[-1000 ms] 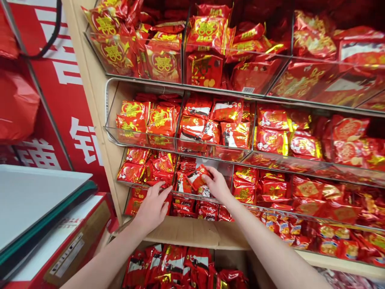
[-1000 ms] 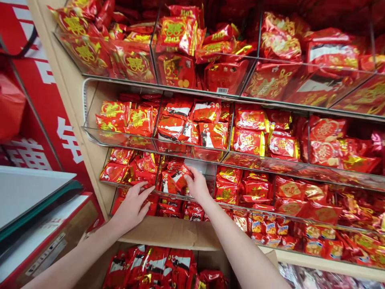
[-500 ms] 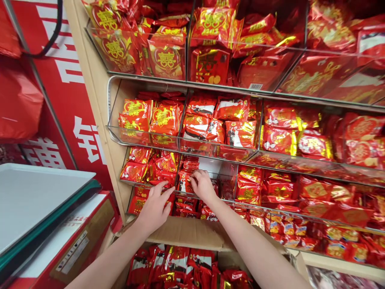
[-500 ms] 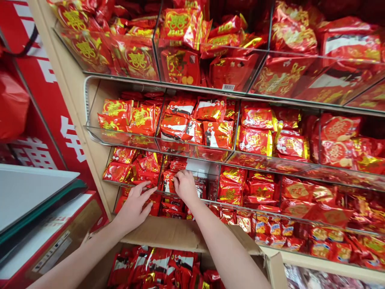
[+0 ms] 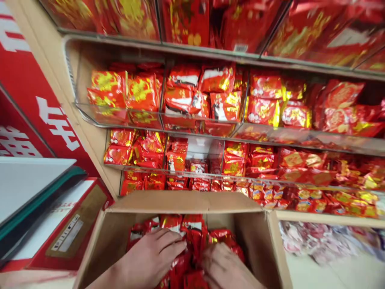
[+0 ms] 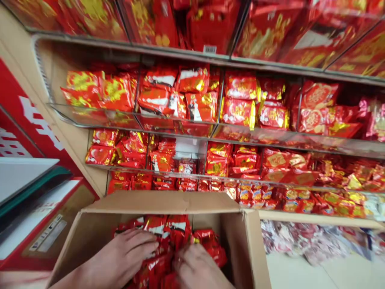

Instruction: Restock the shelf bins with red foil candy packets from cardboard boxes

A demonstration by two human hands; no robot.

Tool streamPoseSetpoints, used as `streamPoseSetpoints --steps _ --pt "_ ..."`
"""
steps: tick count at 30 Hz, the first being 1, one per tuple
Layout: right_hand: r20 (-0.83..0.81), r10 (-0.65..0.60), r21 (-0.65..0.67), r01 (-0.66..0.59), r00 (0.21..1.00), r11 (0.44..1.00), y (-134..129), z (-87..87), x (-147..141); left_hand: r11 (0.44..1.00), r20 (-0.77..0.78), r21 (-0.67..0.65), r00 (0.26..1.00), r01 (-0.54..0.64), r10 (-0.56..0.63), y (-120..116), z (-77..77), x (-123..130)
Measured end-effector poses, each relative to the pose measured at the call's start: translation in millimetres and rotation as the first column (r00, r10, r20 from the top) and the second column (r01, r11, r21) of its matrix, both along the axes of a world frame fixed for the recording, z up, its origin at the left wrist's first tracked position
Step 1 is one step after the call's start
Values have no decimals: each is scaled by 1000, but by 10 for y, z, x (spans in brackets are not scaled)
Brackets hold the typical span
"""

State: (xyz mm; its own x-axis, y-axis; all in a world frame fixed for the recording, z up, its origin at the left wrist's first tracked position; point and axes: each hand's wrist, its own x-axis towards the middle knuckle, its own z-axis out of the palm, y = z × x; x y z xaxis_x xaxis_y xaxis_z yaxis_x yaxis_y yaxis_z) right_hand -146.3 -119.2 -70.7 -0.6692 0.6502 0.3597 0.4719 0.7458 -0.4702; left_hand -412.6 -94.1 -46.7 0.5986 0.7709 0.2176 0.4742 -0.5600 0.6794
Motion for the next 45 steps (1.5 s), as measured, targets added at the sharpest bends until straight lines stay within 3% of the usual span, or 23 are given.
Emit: streamPoseSetpoints --steps 2,4,7,9,11,15,18,22,25,28,33,37,41,45 --pt "27 -246 -150 247 969 957 -151 -370 224 993 -66 -114 997 -33 26 -120 -345 4" --pt "82 -386 -249 394 919 885 -246 -685 389 971 -145 -154 976 -185 163 -153 -708 -11" --pt "212 -413 -231 456 886 860 -335 -978 476 957 -260 -123 939 -263 225 -160 -1115 -19" --pt "267 -416 -164 466 869 869 -363 -1051 456 962 -314 -68 921 -264 231 -184 -1230 -3" --pt "285 -418 -120 465 863 877 -366 -1063 425 963 -359 -20 901 -269 244 -214 -1232 30" --pt "267 -412 -80 446 871 892 -331 -1042 406 942 -426 73 844 -327 326 -141 -1073 169" --pt "255 -410 -70 440 876 895 -306 -1037 400 921 -416 127 823 -368 386 83 -989 361" --pt "241 -398 -83 428 885 900 -301 -1045 393 936 -392 119 851 -331 350 433 -1006 593" --pt "228 -392 -90 421 891 903 -314 -1081 420 942 -368 63 870 -328 328 638 -1006 566" --pt "215 -398 -95 425 892 900 -326 -1129 452 938 -339 -13 884 -347 323 741 -931 346" --pt "197 -409 -97 433 891 896 -310 -1156 452 935 -301 -148 915 -323 269 663 -786 -42" --pt "182 -411 -87 431 893 898 -299 -1178 433 934 -305 -208 926 -292 221 552 -814 -84" --pt "181 -413 -93 434 892 896 -311 -1207 438 936 -334 -92 896 -339 292 471 -858 12" --pt "168 -400 -111 421 901 900 -326 -1152 462 951 -378 29 877 -309 296 343 -744 40"
